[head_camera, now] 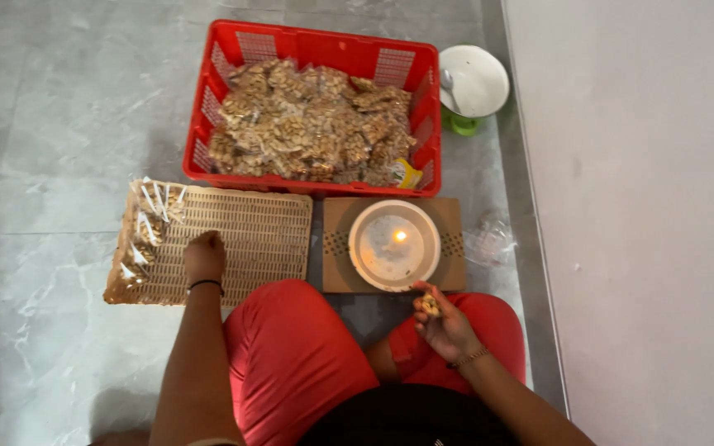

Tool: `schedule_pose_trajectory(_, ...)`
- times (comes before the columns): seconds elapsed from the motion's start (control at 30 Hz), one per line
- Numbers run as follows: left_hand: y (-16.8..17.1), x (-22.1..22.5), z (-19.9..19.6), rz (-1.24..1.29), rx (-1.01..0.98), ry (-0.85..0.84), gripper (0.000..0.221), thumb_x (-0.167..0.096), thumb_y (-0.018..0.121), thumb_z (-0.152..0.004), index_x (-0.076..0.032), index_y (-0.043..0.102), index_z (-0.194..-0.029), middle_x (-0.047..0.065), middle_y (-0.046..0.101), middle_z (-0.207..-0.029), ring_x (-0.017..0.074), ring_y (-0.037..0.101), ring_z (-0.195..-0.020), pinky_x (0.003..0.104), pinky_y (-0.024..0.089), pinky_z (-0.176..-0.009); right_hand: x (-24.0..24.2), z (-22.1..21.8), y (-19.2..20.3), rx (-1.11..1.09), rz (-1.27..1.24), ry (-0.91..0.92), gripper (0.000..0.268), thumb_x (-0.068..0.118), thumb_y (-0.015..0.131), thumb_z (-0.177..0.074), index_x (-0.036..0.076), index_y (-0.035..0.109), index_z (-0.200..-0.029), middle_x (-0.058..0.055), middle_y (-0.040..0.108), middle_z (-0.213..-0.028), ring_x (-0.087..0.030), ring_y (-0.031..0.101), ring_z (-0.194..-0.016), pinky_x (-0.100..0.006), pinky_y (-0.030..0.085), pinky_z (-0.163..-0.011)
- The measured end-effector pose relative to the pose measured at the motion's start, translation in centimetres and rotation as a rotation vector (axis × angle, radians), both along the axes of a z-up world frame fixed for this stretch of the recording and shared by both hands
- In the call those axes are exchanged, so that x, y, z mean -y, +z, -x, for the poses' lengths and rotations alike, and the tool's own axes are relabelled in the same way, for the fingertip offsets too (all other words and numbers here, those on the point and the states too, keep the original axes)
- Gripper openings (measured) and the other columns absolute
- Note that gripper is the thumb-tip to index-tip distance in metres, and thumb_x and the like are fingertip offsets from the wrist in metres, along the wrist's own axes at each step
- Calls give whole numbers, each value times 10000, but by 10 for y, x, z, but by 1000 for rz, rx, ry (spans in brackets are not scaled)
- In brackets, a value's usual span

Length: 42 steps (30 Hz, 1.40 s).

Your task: Manually sealing small plastic food packets by holding the edges over a candle flame to melt the plastic together.

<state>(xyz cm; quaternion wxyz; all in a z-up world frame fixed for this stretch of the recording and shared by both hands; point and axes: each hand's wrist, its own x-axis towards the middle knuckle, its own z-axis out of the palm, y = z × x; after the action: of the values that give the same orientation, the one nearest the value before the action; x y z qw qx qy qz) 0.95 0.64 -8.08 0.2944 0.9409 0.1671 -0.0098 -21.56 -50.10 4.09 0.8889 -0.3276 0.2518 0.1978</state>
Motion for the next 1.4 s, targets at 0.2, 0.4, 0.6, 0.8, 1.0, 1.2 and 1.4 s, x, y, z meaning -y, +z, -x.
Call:
schedule_pose_trajectory(0.2,174,96,62,436,335,-157,157,-49,706,-994,-6,762,-1134,254,740,-986,346,718,-891,444,588,-777,5,3,-13,56,-88,-39,425,390,424,-1088,146,524,-1422,-87,664,-1006,-151,712,-777,-358,652,-678)
schedule_pose_trajectory(0.4,281,254,167,572,309,-771,204,-98,744,-860,-70,788,-1057,202,766,-946,415,729,-911,479,608,-765,8,3,-11,71,-119,-25,411,368,438,-1089,147,529,-1424,-88,643,-1017,-159,730,-784,-355,657,-695)
schedule_pose_trajectory(0.6,271,333,198,298,362,-1099,168,-126,641,-940,-56,695,-1083,147,734,-971,354,732,-917,423,606,-769,2,10,8,84,-103,-59,399,367,479,-1076,131,542,-1392,-31,666,-1017,-192,751,-797,-417,670,-703)
schedule_pose_trajectory(0.8,254,342,202,-70,321,-1183,242,-176,607,-941,-76,660,-1155,118,697,-982,325,722,-916,357,616,-709,2,17,25,123,-97,-25,389,377,486,-1076,143,537,-1383,-55,680,-877,-208,760,-718,-381,657,-650)
schedule_pose_trajectory(1.0,257,345,210,-161,312,-1215,206,-175,594,-967,-40,682,-1097,126,697,-956,308,720,-886,315,612,-654,8,13,6,128,-92,-28,387,373,480,-1080,132,527,-1379,-45,692,-833,-206,759,-692,-377,651,-630)
schedule_pose_trajectory(1.2,261,348,212,-180,332,-1209,186,-162,578,-979,-38,696,-1051,120,689,-927,295,711,-857,318,616,-639,5,18,23,121,-65,-44,386,354,485,-1081,98,527,-1368,-53,697,-821,-177,734,-667,-346,639,-612)
schedule_pose_trajectory(1.4,261,344,211,-127,311,-1177,194,-140,561,-962,-38,660,-1093,119,684,-905,312,710,-842,327,609,-596,-1,20,46,119,-65,-41,385,353,500,-1076,98,527,-1362,-57,700,-838,-195,744,-676,-350,639,-616)
